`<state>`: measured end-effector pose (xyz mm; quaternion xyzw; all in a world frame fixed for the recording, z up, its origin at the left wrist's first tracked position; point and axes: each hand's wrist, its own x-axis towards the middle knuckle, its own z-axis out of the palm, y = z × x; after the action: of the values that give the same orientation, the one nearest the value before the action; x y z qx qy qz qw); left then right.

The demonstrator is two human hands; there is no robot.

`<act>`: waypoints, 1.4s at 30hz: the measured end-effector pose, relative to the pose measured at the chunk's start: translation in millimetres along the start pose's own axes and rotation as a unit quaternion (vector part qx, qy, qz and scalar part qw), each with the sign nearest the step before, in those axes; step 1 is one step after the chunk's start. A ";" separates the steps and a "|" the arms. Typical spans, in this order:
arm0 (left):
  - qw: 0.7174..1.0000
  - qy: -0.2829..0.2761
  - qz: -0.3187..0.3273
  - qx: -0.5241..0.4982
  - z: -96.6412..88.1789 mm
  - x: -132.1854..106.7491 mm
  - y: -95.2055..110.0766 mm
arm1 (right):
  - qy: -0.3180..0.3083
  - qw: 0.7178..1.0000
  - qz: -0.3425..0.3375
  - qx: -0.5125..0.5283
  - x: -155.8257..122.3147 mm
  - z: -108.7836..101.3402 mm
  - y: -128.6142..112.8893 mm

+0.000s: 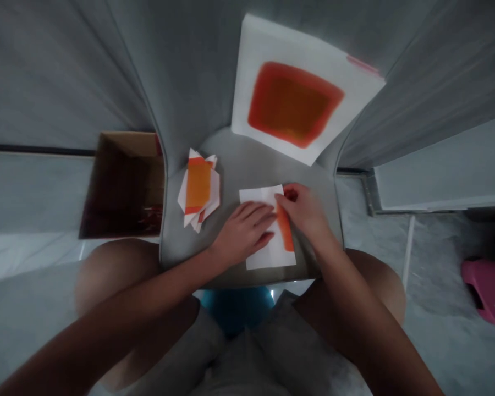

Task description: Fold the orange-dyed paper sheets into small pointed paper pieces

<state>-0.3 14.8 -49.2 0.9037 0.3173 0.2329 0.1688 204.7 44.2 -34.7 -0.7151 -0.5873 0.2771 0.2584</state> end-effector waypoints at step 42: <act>0.986 0.087 -0.139 -0.028 6.2 23.1 -21.8 | 0.073 0.984 -0.146 0.066 -18.3 10.6 15.3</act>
<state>8.1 45.1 -56.9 0.8220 0.4463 0.2942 0.1964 205.0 23.9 -51.2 -0.6215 -0.6455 0.2214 0.3848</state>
